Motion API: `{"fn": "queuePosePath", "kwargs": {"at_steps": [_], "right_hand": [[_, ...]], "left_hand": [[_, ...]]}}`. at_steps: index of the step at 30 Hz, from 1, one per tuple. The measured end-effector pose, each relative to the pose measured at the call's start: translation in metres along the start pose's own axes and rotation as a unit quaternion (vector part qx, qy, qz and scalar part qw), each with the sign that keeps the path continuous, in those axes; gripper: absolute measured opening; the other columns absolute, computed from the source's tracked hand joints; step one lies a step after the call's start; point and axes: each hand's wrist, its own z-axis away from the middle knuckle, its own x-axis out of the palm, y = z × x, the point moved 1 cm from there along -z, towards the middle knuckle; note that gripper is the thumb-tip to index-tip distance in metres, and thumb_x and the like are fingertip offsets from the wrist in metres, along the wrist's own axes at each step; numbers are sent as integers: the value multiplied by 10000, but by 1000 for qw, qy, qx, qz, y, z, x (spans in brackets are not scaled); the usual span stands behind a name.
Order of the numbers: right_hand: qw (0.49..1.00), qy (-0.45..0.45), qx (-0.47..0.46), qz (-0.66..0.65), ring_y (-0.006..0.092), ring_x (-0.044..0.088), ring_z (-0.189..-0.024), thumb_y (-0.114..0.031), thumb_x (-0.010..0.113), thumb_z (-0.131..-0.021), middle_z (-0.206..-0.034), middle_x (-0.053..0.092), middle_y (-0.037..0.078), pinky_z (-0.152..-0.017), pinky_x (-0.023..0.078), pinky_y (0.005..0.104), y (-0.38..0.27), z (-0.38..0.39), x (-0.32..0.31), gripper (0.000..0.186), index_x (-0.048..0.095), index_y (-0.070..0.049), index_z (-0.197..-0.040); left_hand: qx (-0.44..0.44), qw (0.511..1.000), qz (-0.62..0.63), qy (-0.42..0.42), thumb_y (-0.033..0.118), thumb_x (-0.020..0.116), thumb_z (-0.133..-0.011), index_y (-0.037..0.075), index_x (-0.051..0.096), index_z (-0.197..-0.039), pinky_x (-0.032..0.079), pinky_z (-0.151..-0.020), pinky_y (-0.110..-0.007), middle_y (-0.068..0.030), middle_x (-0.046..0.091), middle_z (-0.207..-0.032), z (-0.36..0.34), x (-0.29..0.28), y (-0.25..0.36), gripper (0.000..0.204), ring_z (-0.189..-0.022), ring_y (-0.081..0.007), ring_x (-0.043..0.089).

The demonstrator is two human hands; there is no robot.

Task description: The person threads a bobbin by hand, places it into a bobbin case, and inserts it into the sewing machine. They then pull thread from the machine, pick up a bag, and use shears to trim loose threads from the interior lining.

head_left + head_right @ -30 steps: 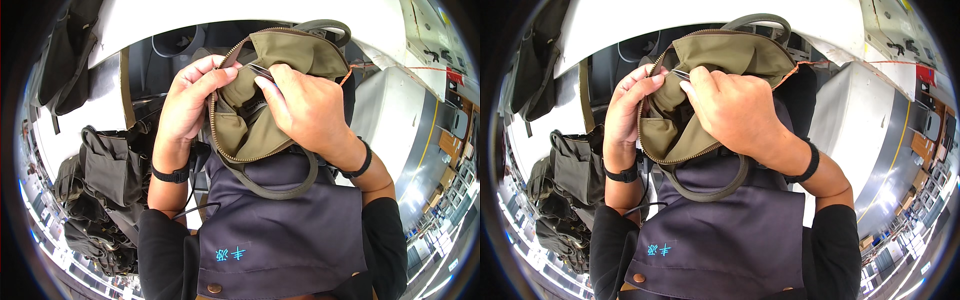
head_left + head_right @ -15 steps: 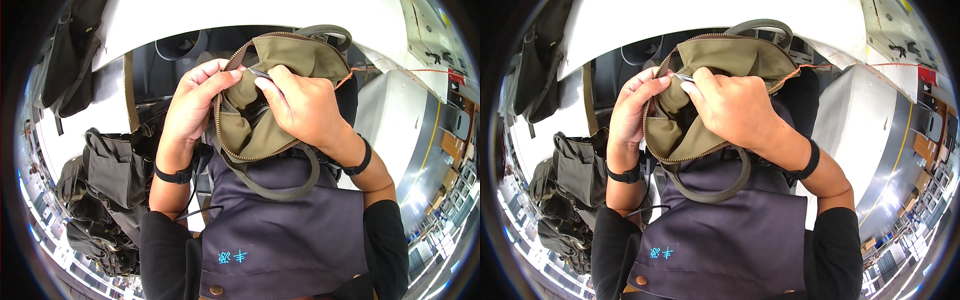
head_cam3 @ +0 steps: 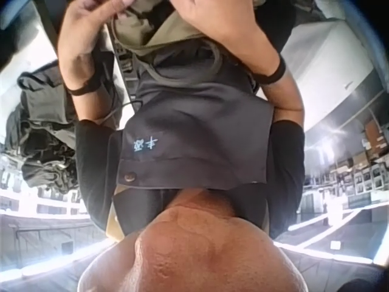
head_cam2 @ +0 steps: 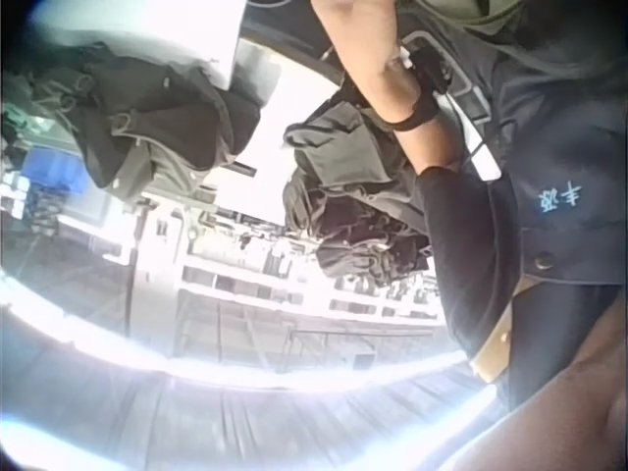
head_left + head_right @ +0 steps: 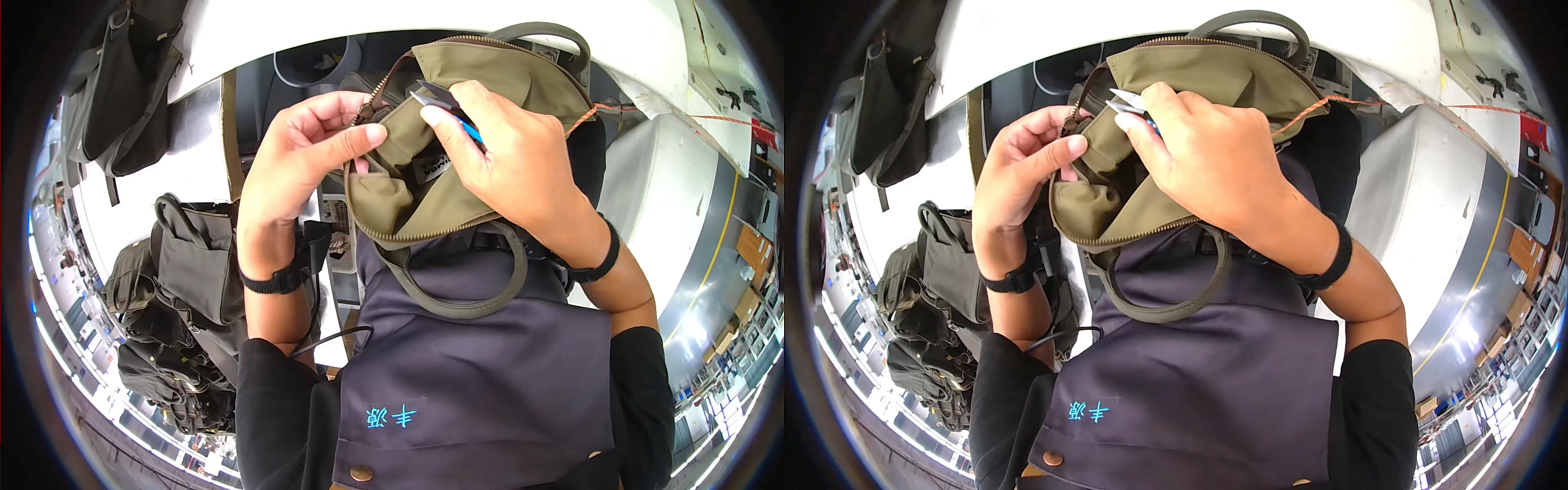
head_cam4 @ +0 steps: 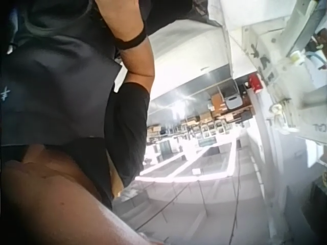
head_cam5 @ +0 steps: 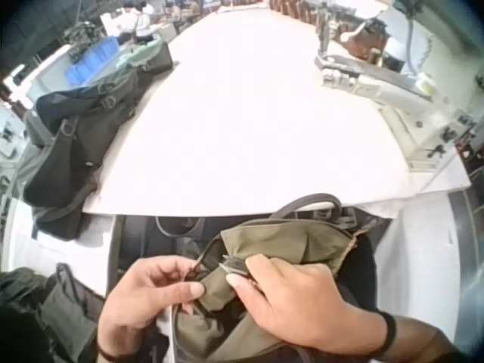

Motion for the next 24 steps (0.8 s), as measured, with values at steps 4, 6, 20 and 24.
{"fn": "queuePosePath", "kwargs": {"at_steps": [4, 6, 20, 24], "right_hand": [[1000, -6, -6, 19, 229, 603, -517, -239, 715, -884, -640, 590, 55, -450, 466, 338, 1, 2, -10, 225, 575, -65, -851], [1000, -15, 2, 17, 226, 595, -514, -240, 723, -877, -646, 580, 52, -447, 460, 331, 2, 3, -13, 233, 570, -69, -840], [997, 3, -63, 44, 204, 584, -517, -224, 736, -856, -651, 537, 37, -437, 443, 319, 5, 2, -8, 232, 559, -77, -820], [996, -2, -68, 53, 204, 584, -516, -221, 735, -856, -656, 538, 37, -440, 443, 316, 7, 3, -7, 224, 568, -72, -836]], "left_hand": [[-35, 996, 84, -8, 89, 693, -918, -15, 638, -1231, 512, -652, -161, -29, 703, -1017, -13, 2, -10, 334, -791, -31, 632], [-51, 994, 96, -15, 84, 686, -914, -12, 642, -1233, 517, -651, -163, -25, 702, -1006, -15, 3, -11, 336, -773, -34, 636], [-25, 991, 126, -25, 107, 660, -871, 52, 679, -1113, 449, -626, -169, 53, 647, -958, -25, 5, -19, 248, -735, 6, 540], [-14, 991, 131, -24, 103, 657, -871, 56, 674, -1118, 443, -628, -164, 57, 649, -980, -26, 8, -18, 251, -743, 9, 546]]}}
